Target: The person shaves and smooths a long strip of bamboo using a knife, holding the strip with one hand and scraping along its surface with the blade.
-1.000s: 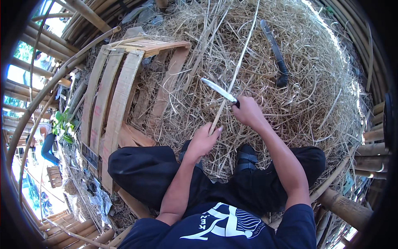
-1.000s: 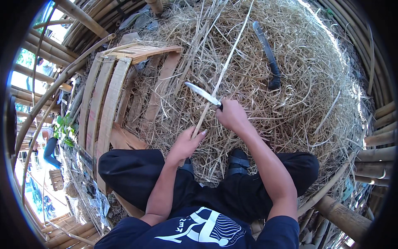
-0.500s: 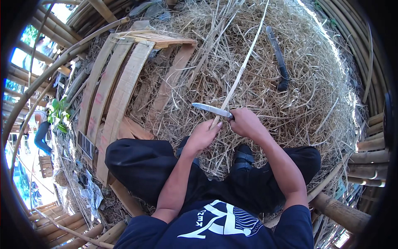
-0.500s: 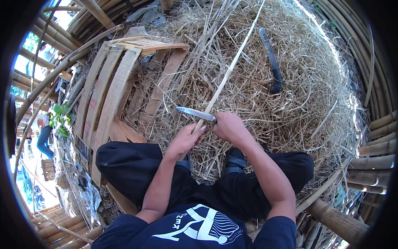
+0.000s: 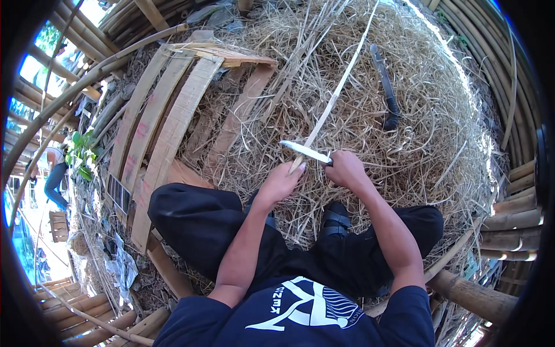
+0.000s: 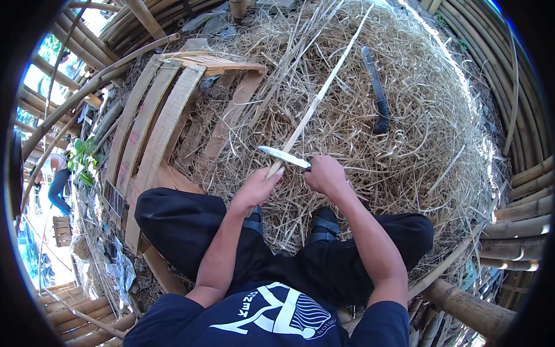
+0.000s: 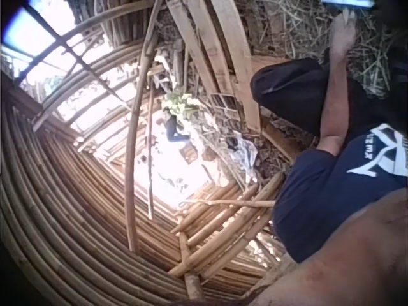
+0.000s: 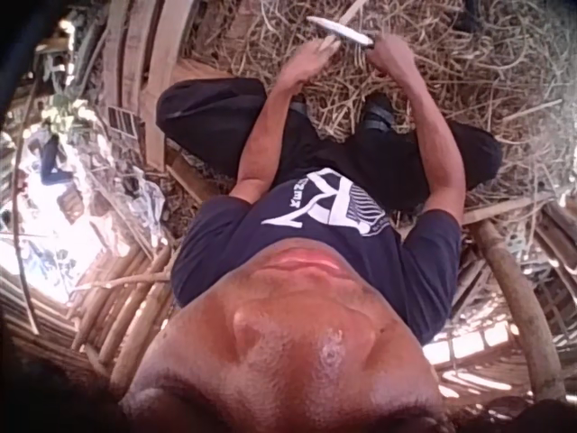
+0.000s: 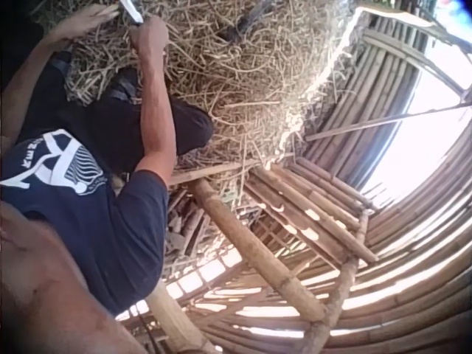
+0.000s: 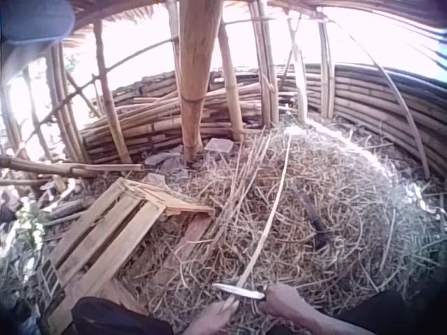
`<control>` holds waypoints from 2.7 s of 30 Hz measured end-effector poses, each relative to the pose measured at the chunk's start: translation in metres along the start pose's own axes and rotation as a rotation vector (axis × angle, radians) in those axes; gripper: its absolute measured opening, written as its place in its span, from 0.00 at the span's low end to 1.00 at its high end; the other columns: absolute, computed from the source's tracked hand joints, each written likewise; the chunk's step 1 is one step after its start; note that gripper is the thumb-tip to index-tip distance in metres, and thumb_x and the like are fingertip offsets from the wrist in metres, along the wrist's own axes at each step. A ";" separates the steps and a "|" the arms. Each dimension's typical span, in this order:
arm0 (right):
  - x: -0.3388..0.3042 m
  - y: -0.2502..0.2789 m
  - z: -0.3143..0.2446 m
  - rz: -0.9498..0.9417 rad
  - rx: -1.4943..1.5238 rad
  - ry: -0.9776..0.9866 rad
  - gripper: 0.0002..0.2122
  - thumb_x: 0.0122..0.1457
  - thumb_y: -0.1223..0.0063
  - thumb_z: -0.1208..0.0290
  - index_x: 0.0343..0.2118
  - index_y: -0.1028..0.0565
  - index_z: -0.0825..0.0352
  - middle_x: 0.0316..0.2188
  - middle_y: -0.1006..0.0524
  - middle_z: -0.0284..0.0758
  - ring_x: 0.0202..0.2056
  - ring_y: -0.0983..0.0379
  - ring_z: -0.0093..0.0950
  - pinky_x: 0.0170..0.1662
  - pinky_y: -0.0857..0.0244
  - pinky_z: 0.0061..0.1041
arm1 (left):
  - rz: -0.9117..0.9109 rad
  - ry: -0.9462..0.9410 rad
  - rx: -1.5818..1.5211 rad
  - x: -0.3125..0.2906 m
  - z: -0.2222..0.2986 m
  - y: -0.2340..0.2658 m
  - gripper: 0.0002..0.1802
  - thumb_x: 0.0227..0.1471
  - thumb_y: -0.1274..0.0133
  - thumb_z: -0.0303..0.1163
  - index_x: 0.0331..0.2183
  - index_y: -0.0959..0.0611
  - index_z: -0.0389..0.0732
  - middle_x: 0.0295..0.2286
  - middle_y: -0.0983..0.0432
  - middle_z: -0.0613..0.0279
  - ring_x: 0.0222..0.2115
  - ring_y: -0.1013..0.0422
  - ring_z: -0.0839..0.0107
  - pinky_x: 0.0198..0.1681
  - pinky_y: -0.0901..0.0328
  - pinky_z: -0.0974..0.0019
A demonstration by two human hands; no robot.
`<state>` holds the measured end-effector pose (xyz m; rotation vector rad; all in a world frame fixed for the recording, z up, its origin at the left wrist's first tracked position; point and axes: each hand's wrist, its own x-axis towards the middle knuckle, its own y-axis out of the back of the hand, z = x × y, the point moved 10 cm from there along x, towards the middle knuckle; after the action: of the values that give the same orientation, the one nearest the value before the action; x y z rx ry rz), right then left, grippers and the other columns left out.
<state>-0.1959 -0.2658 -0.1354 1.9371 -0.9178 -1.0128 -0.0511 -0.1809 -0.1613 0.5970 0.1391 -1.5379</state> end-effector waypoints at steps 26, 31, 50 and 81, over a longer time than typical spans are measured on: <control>0.047 0.081 0.186 0.414 0.087 -0.621 0.16 0.49 0.47 0.63 0.34 0.23 0.73 0.35 0.22 0.50 0.38 0.23 0.43 0.43 0.29 0.38 | 0.092 -0.018 0.256 -0.070 0.017 0.005 0.16 0.56 0.51 0.38 0.33 0.23 0.32 0.21 0.26 0.41 0.24 0.29 0.44 0.28 0.35 0.51; 0.052 0.070 0.105 0.342 0.306 -0.393 0.15 0.49 0.50 0.65 0.32 0.23 0.74 0.29 0.22 0.52 0.34 0.22 0.43 0.40 0.29 0.39 | 0.142 -0.013 0.232 -0.041 0.010 0.016 0.17 0.55 0.49 0.40 0.29 0.23 0.33 0.17 0.28 0.47 0.20 0.30 0.50 0.25 0.37 0.54; 0.015 -0.022 0.001 0.052 0.007 -0.082 0.11 0.42 0.45 0.67 0.21 0.23 0.73 0.23 0.23 0.51 0.29 0.24 0.47 0.36 0.29 0.40 | 0.150 -0.112 0.244 -0.009 0.023 0.001 0.21 0.56 0.52 0.42 0.28 0.23 0.30 0.18 0.27 0.42 0.22 0.29 0.47 0.27 0.36 0.51; 0.024 0.021 0.006 0.084 0.183 -0.090 0.11 0.50 0.48 0.68 0.29 0.23 0.73 0.26 0.23 0.52 0.32 0.25 0.48 0.40 0.31 0.41 | 0.011 0.048 -0.144 -0.029 0.016 -0.011 0.18 0.57 0.50 0.41 0.24 0.26 0.38 0.12 0.36 0.70 0.11 0.40 0.80 0.14 0.45 0.69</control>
<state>-0.1956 -0.2974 -0.1278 1.9967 -1.1687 -1.0028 -0.0679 -0.1610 -0.1372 0.5195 0.2808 -1.4892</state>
